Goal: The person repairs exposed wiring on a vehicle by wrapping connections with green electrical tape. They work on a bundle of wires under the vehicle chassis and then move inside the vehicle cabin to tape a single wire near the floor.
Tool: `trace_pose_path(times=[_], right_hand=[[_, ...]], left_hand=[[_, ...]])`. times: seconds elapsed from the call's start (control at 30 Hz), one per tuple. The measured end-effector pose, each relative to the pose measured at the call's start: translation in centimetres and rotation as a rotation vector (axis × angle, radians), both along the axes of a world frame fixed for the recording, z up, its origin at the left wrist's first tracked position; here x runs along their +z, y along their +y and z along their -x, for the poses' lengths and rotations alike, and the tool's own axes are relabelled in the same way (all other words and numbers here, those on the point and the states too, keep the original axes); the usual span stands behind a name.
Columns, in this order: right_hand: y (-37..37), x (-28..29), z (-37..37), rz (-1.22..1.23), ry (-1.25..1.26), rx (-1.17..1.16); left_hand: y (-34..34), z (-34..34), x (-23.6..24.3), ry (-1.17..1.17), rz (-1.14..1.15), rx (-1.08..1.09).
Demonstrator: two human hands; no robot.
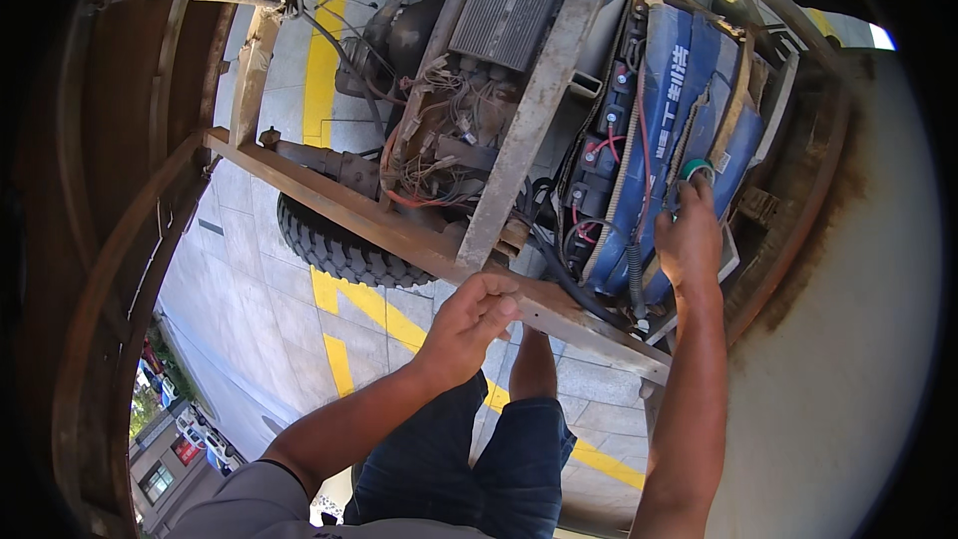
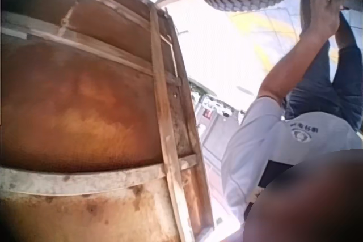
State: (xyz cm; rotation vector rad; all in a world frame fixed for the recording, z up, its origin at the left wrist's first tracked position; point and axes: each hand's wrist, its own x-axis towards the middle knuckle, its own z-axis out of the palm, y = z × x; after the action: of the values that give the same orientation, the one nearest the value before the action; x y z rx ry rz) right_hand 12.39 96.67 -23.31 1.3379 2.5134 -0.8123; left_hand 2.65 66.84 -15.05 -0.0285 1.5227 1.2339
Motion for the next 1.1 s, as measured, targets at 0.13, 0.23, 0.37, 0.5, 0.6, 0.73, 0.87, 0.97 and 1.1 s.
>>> trace_pose_path(times=[0.13, 0.23, 0.37, 0.5, 0.6, 0.73, 0.87, 0.97, 1.1], right_hand=[[-3.9, 1.7, 0.4, -0.062, 0.346, -0.079], [-10.5, 6.3, 2.9, 0.672, 0.622, -0.532], [-17.8, 8.1, 4.6, 1.384, 0.840, -0.872], [-20.5, 9.8, 6.5, 1.533, 0.828, -0.827], [-20.9, 10.7, 6.8, 1.579, 0.757, -0.752], [-20.9, 11.8, 7.5, 1.490, 0.694, -0.731], [-21.2, 11.1, 7.5, 1.528, 0.661, -0.713], [-21.6, 10.6, 7.4, 1.610, 0.673, -0.700], [-22.1, 9.6, 7.6, 1.511, 0.659, -0.496]], left_hand=[[-2.1, 1.3, -0.4, 0.124, -0.013, 0.054], [-1.5, 3.0, 1.3, 0.327, -0.117, 0.136], [-1.1, 5.3, 3.1, 0.776, -0.058, -0.049], [-1.6, 6.3, 3.2, 1.008, -0.085, -0.081], [-2.2, 7.6, 3.4, 1.017, -0.100, -0.144], [-3.8, 9.1, 3.0, 0.920, -0.098, -0.227], [-5.0, 9.2, 2.5, 0.809, -0.097, -0.192], [-5.4, 9.3, 2.1, 0.779, -0.072, -0.184], [-5.3, 10.2, 2.4, 0.702, -0.015, -0.170]])
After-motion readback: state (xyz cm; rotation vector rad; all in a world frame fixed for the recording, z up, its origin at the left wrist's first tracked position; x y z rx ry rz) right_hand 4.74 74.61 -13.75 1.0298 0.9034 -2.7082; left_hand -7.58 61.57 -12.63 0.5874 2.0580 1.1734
